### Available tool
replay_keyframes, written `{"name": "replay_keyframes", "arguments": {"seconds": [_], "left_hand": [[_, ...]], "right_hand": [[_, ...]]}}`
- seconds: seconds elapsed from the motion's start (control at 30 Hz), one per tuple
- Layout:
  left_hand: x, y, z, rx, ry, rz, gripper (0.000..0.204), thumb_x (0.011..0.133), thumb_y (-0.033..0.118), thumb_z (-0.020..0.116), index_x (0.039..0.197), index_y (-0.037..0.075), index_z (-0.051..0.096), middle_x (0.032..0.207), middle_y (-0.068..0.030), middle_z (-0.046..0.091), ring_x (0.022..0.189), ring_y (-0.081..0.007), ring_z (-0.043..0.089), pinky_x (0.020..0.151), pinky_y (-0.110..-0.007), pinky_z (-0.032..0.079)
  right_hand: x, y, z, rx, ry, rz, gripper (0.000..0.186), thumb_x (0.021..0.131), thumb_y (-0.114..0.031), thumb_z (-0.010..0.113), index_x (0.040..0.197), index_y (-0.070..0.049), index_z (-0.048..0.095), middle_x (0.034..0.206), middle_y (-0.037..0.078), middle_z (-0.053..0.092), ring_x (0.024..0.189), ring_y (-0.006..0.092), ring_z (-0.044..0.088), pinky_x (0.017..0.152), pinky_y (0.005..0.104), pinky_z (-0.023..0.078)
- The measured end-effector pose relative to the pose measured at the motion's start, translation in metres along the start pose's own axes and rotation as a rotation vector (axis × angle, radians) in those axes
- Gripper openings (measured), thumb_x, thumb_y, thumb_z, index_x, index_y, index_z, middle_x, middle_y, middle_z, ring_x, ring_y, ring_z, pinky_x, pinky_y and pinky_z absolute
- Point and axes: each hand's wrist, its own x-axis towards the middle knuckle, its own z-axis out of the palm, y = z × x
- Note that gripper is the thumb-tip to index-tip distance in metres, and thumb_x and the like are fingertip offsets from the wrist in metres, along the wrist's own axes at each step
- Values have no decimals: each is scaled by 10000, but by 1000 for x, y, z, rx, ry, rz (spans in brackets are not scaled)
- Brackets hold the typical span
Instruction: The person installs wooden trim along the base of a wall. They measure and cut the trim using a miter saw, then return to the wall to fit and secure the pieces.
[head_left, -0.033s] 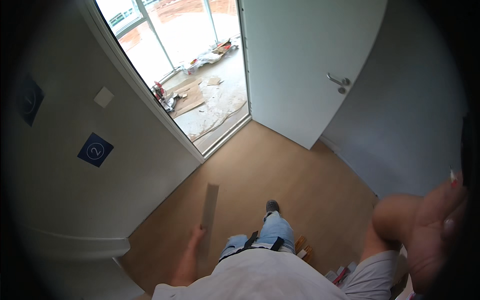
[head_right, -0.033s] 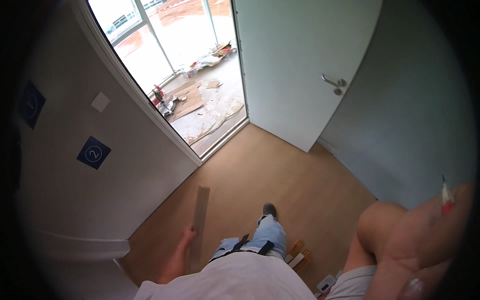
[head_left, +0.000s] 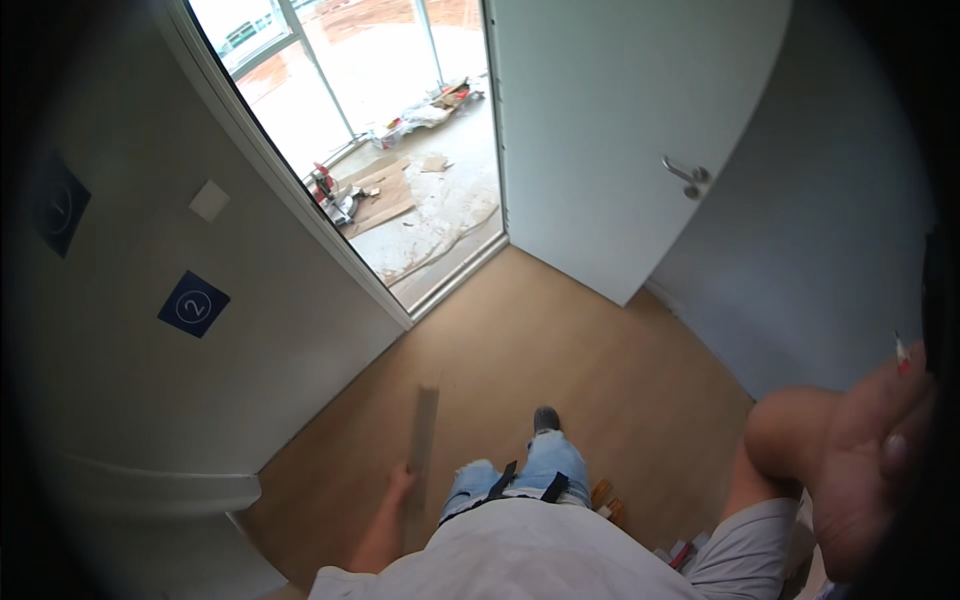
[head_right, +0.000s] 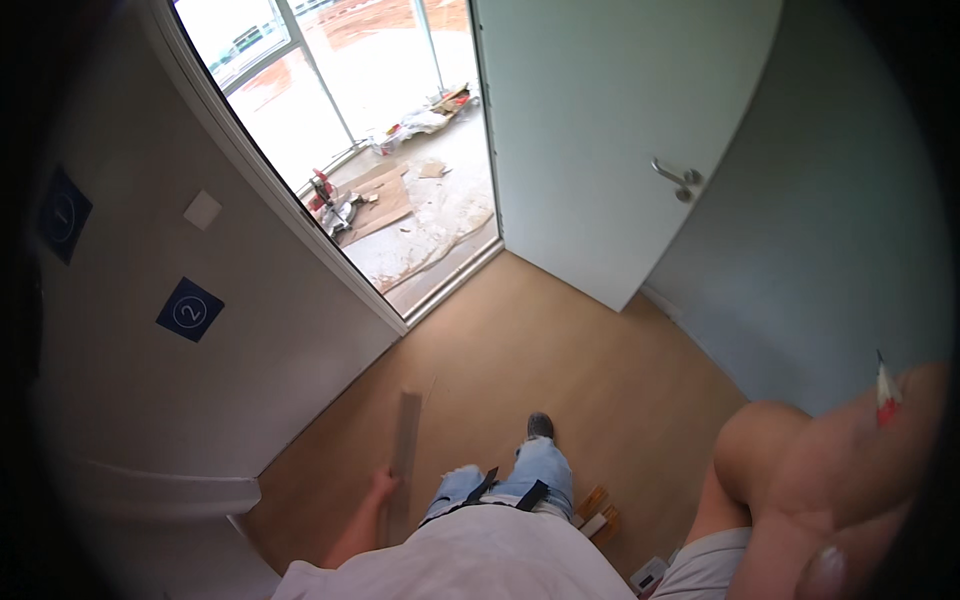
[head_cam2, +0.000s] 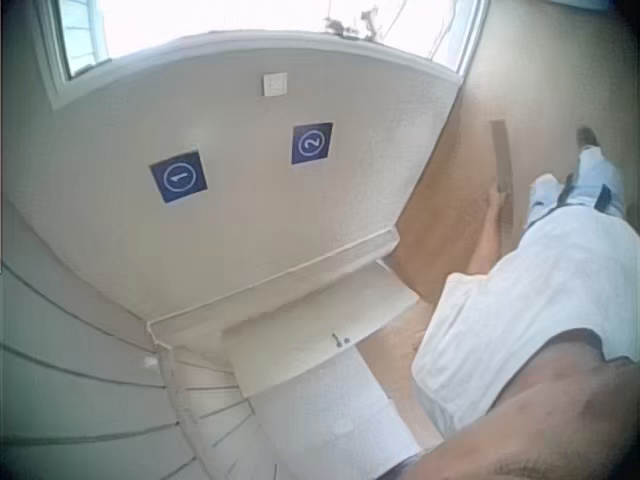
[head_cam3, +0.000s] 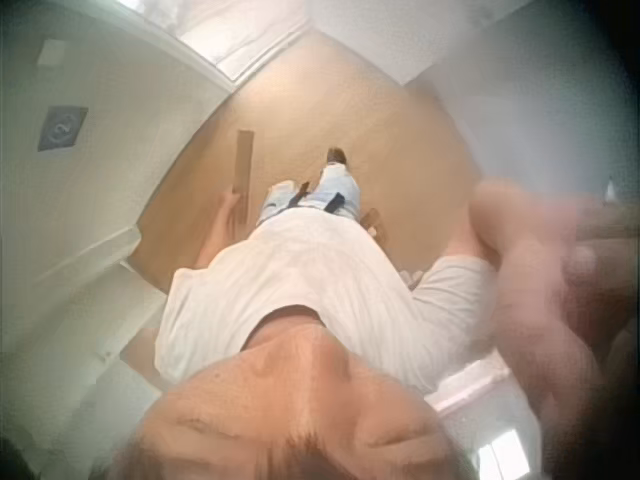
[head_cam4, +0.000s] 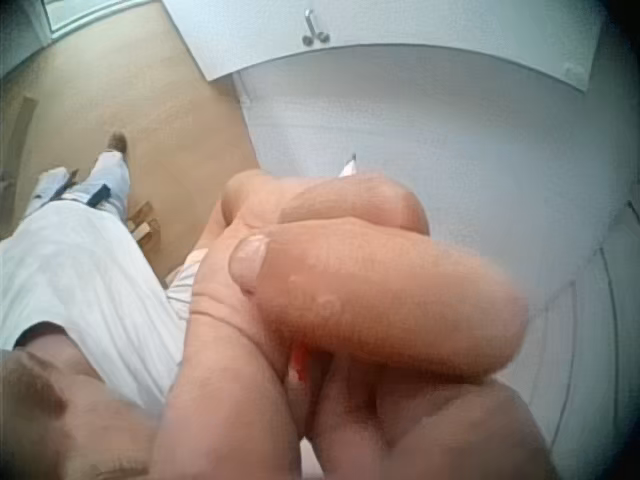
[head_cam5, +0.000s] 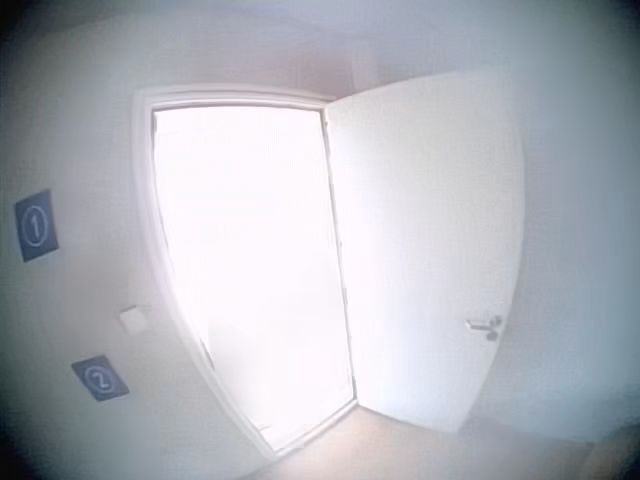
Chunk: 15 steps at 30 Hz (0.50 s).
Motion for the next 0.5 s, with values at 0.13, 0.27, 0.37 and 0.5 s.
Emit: {"name": "replay_keyframes", "arguments": {"seconds": [0.13, 0.27, 0.37, 0.5], "left_hand": [[-69, 18, 49, -39, -110, -351, 619, 710, 398, 846, 1212, 74, 686, 1143, -210, 698, 1104, -375, 658, 925, -452, 523], [-125, 124, 15, -120, -13, -404, 579, 716, 354, 833, 1194, 59, 696, 1155, -210, 700, 1106, -345, 667, 927, -422, 529], [-55, 91, 46, -87, -94, -571, 600, 719, 361, 828, 1204, 37, 687, 1169, -202, 699, 1119, -335, 665, 936, -414, 527], [117, 117, 40, -188, -62, -555, 614, 718, 391, 835, 1181, 18, 685, 1150, -207, 700, 1102, -360, 664, 949, -437, 516]], "right_hand": [[24, 108, 72, 118, -28, 75, 122, 918, 9, 590, 968, -3, 701, 774, 67, 669, 717, 118, 598, 653, 250, 472], [-4, 209, 182, 261, -199, 498, 119, 909, 22, 596, 949, -1, 706, 750, 73, 669, 702, 127, 602, 646, 256, 477], [-52, 285, 264, 378, -537, 838, 126, 919, 9, 626, 1009, 6, 714, 743, 61, 680, 685, 113, 642, 591, 223, 481], [-132, 391, 355, 290, -767, 921, 142, 935, -84, 660, 1030, 5, 717, 789, 108, 710, 645, 141, 661, 597, 262, 523]]}}
